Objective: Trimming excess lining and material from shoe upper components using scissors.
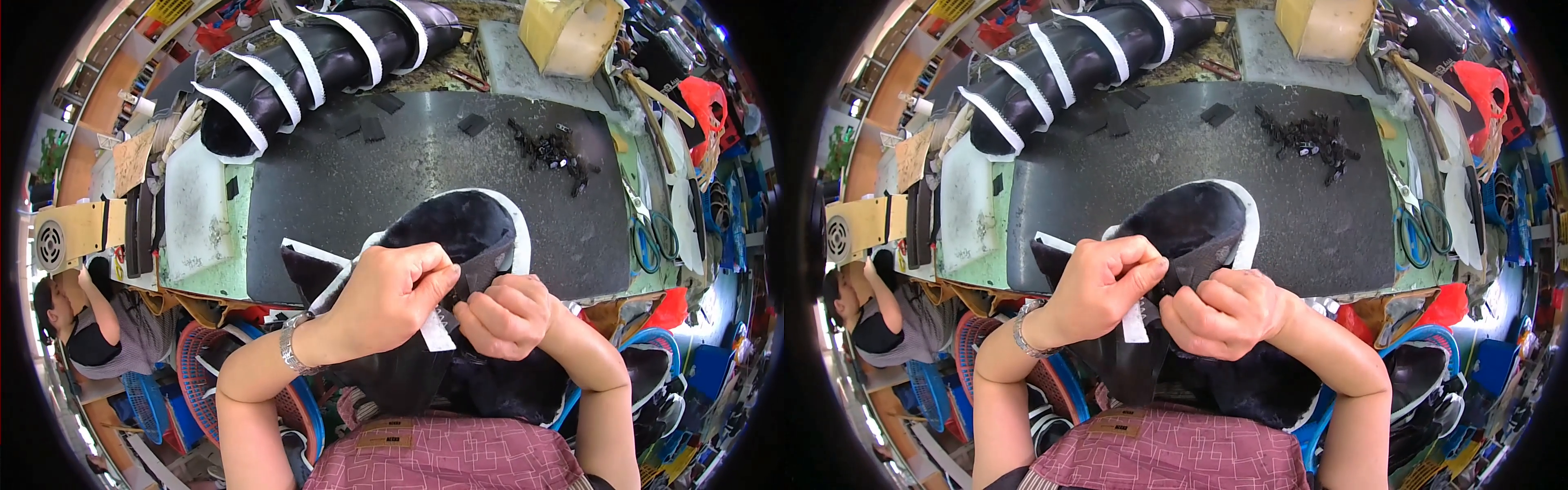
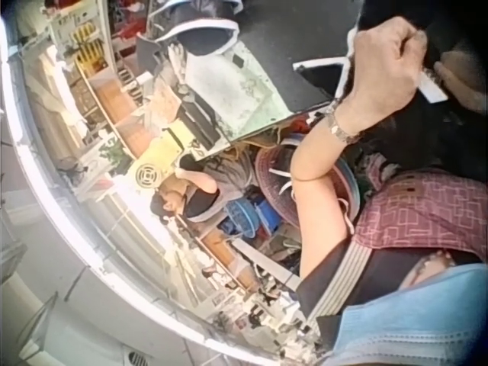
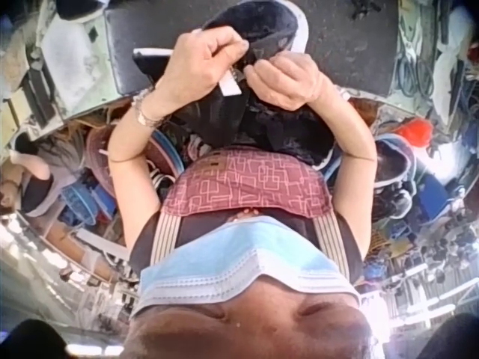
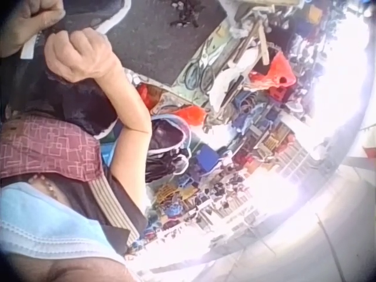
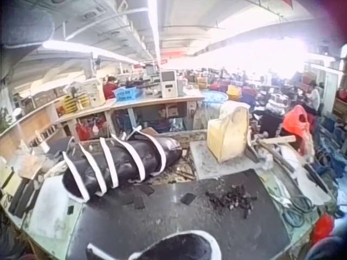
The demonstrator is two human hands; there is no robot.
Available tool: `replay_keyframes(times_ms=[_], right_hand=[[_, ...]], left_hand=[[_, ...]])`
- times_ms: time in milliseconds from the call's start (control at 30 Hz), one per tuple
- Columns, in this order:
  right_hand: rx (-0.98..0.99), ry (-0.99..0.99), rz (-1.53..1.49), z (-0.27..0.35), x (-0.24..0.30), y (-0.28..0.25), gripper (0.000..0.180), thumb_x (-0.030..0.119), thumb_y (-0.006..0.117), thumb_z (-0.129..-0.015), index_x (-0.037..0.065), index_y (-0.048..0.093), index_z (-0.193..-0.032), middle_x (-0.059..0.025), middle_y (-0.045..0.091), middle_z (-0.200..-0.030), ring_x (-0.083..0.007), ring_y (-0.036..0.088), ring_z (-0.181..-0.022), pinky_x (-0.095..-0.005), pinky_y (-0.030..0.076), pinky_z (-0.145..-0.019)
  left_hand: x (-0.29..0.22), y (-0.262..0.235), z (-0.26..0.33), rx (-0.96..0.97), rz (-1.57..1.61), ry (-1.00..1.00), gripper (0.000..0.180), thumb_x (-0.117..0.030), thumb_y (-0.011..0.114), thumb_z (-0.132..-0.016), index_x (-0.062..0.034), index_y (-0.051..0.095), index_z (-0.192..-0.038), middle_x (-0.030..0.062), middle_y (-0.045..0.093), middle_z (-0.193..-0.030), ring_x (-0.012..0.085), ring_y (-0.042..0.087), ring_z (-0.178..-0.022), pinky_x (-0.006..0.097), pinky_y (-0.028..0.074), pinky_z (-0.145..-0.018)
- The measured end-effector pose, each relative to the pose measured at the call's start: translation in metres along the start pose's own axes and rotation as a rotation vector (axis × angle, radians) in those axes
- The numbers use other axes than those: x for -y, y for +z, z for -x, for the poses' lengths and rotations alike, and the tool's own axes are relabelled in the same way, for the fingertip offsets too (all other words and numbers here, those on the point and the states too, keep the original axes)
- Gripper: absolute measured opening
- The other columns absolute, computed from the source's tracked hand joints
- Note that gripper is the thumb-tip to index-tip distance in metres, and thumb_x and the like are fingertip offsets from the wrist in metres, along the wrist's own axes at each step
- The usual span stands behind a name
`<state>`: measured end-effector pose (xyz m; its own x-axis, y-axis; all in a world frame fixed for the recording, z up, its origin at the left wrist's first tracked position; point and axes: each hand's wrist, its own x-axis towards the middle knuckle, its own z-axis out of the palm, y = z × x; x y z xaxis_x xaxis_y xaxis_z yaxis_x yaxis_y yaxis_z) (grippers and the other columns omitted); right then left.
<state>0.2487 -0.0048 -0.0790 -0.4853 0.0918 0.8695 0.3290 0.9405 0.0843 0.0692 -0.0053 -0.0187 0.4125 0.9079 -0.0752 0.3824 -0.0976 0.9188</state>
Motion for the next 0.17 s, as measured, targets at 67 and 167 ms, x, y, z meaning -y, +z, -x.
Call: replay_keyframes(times_ms=[67, 167], right_hand=[[0.002, -0.037, -0.024, -0.0021, -0.0012, -0.0016, 0.022, 0.010, 0.060, -0.065, 0.003, 0.059, -0.086, -0.0037, 0.048, -0.081, -0.0108, 0.043, -0.058, -0.0215, 0.039, -0.045], [-0.007, -0.038, -0.044, -0.0021, -0.0005, -0.0011, 0.023, 0.011, 0.061, -0.065, 0.002, 0.059, -0.086, -0.0044, 0.048, -0.081, -0.0116, 0.044, -0.059, -0.0220, 0.040, -0.047]], left_hand=[[0.0029, -0.0015, 0.0008, -0.031, 0.030, 0.005, 0.019, -0.013, 0.056, -0.085, 0.0010, 0.055, -0.073, 0.0080, 0.047, -0.052, 0.0074, 0.036, -0.047, 0.027, 0.032, -0.043], [0.0079, -0.0047, -0.0017, 0.006, 0.144, -0.042, 0.020, -0.014, 0.056, -0.086, 0.0013, 0.056, -0.073, 0.0022, 0.046, -0.053, 0.0045, 0.037, -0.050, 0.025, 0.032, -0.043]])
